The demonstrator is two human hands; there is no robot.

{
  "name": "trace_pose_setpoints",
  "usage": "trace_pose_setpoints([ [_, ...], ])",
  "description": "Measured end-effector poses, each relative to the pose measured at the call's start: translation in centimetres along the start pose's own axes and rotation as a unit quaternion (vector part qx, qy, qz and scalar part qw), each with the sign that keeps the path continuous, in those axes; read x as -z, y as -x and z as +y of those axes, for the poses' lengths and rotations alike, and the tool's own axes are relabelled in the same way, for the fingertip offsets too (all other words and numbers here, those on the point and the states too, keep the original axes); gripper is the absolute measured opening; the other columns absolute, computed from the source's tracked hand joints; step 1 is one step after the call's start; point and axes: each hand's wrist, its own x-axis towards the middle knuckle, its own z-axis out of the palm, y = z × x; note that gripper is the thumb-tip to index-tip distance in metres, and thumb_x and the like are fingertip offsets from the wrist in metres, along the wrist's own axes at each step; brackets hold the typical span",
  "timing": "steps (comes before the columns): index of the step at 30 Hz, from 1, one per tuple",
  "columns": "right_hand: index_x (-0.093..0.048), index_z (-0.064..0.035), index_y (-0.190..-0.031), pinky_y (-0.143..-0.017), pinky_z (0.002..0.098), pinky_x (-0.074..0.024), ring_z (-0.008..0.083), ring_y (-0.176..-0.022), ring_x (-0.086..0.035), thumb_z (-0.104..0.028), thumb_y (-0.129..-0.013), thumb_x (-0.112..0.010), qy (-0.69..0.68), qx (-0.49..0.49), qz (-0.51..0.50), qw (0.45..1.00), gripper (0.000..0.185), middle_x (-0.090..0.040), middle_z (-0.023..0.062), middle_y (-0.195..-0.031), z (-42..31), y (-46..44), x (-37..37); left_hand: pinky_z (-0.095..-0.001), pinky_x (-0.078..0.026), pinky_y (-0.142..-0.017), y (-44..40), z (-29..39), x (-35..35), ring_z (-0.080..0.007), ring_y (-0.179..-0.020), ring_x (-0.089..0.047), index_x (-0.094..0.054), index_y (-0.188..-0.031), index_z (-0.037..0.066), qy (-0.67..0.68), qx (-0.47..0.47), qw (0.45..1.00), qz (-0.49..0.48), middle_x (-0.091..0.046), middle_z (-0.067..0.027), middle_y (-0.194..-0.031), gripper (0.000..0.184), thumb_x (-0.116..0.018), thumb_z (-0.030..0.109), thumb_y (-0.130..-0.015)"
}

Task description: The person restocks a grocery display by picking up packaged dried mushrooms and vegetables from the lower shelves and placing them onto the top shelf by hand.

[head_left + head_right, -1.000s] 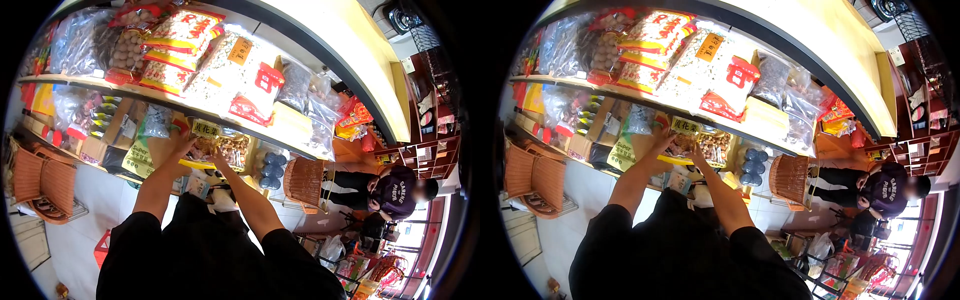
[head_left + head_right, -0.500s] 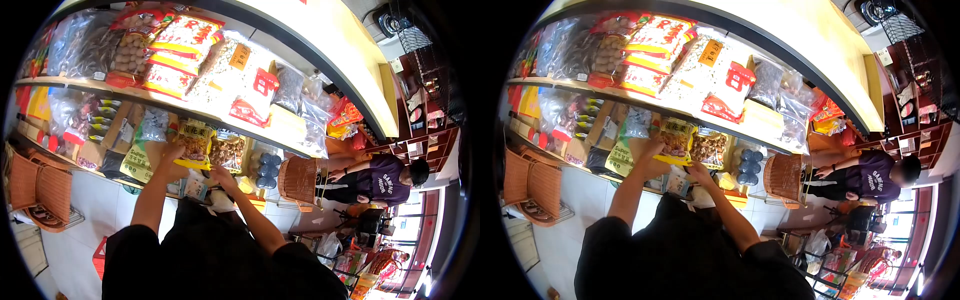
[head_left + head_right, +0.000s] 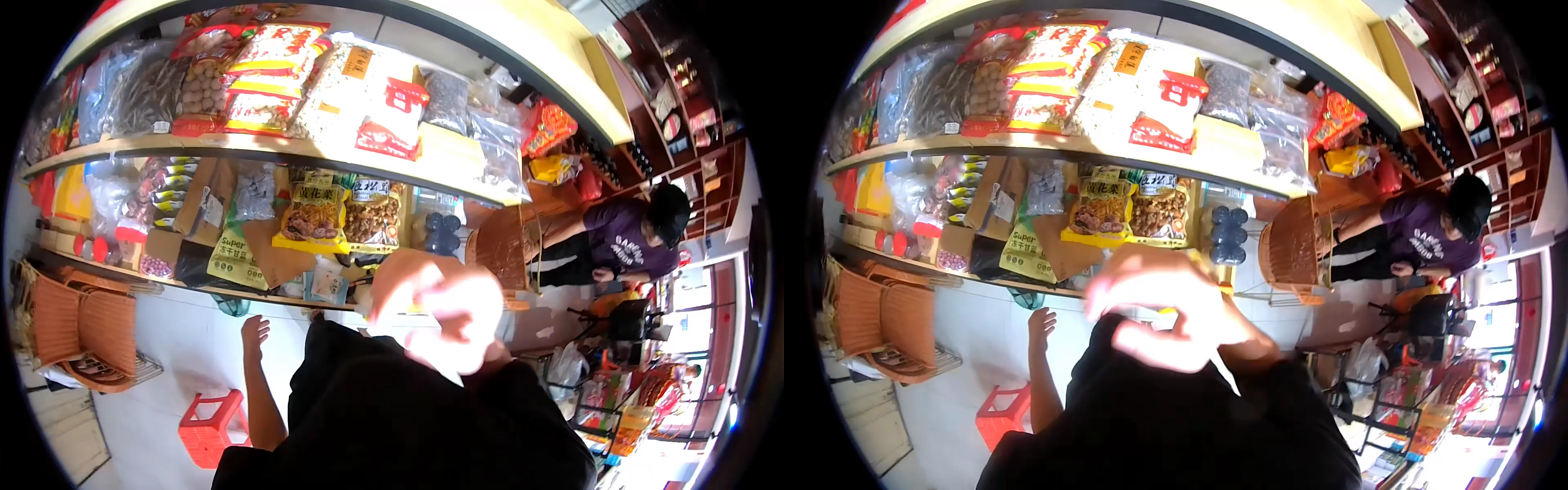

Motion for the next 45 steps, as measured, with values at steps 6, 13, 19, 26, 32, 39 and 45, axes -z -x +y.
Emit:
trace_pose_setpoints([
  [6, -0.051, -0.0069, -0.114, -0.06, 0.0374, -0.0498, 0.0281, -0.068, -0.062, -0.009, -0.086, -0.062, -0.007, 0.194, -0.067, 0.979, 0.031, -0.065, 0.0181, -0.089, -8.8, -1.2, -3.4, -0.0277, -0.044, -0.067, 2.3, 1.4, -4.2, -0.0101, -0.079, -0.058, -0.06, -0.11, 0.013, -0.073, -0.1, 0.99, -0.062, -0.066, -0.0018, -0.091, 0.028, -0.059, 0.026, -0.086],
  [13, -0.053, -0.0047, -0.11, -0.061, 0.0352, -0.0502, 0.0257, -0.068, -0.062, -0.007, -0.085, -0.061, 0.064, 0.239, -0.016, 0.969, 0.027, -0.065, 0.0168, -0.088, -15.7, 4.6, -5.5, -0.0306, -0.046, -0.072, 11.4, 1.5, -5.9, -0.0127, -0.087, -0.057, -0.065, -0.106, 0.009, -0.237, -0.157, 0.949, -0.137, -0.066, -0.0022, -0.095, 0.029, -0.054, 0.026, -0.085],
  [19, -0.056, -0.0028, -0.107, -0.062, 0.0334, -0.0505, 0.0236, -0.068, -0.062, -0.006, -0.084, -0.06, 0.131, 0.261, 0.007, 0.956, 0.023, -0.066, 0.0157, -0.087, -20.1, 7.7, -6.4, -0.0275, -0.046, -0.068, 14.1, -0.1, -3.7, -0.0106, -0.082, -0.056, -0.066, -0.1, 0.007, -0.292, -0.221, 0.915, -0.168, -0.065, -0.0008, -0.09, 0.022, -0.057, 0.019, -0.084],
  [26, -0.058, -0.0006, -0.102, -0.064, 0.0313, -0.0509, 0.0212, -0.068, -0.061, -0.004, -0.083, -0.058, 0.203, 0.28, 0.001, 0.938, 0.02, -0.066, 0.0144, -0.086, -22.1, 6.4, -7.9, -0.0296, -0.048, -0.08, 21.4, 6.5, -6.3, -0.0168, -0.092, -0.061, -0.063, -0.105, 0.003, -0.338, -0.421, 0.821, -0.186, -0.066, -0.0086, -0.096, 0.018, -0.06, 0.011, -0.089],
  [32, -0.061, 0.0013, -0.099, -0.065, 0.0295, -0.0513, 0.0191, -0.067, -0.061, -0.003, -0.082, -0.057, 0.293, 0.262, 0.004, 0.92, 0.017, -0.066, 0.0133, -0.085, -21.0, 1.6, -8.0, -0.027, -0.047, -0.075, 27.5, 15.9, -6.9, -0.0142, -0.088, -0.058, -0.058, -0.111, -0.001, -0.291, -0.492, 0.787, -0.232, -0.061, -0.0086, -0.098, 0.022, -0.057, 0.009, -0.091],
  [39, -0.062, 0.0009, -0.103, -0.072, 0.0273, -0.0508, 0.0139, -0.076, -0.061, 0.0, -0.083, -0.055, 0.348, 0.044, 0.028, 0.936, 0.021, -0.065, 0.0088, -0.09, -13.5, -6.7, -5.3, -0.0313, -0.041, -0.093, 26.1, 25.3, -3.2, -0.0244, -0.105, -0.056, -0.057, -0.113, 0.002, -0.356, -0.533, 0.731, -0.235, -0.059, -0.0131, -0.107, 0.024, -0.057, 0.014, -0.093],
  [45, -0.059, -0.0016, -0.11, -0.074, 0.0268, -0.0472, 0.0116, -0.081, -0.055, -0.001, -0.087, -0.046, 0.424, -0.114, 0.081, 0.895, 0.027, -0.06, 0.0045, -0.084, -5.5, -15.7, 1.4, -0.0334, -0.041, -0.093, 21.8, 34.4, 1.7, -0.0277, -0.103, -0.055, -0.058, -0.109, 0.002, -0.346, -0.607, 0.68, -0.22, -0.059, -0.0131, -0.107, 0.021, -0.059, 0.011, -0.09],
])
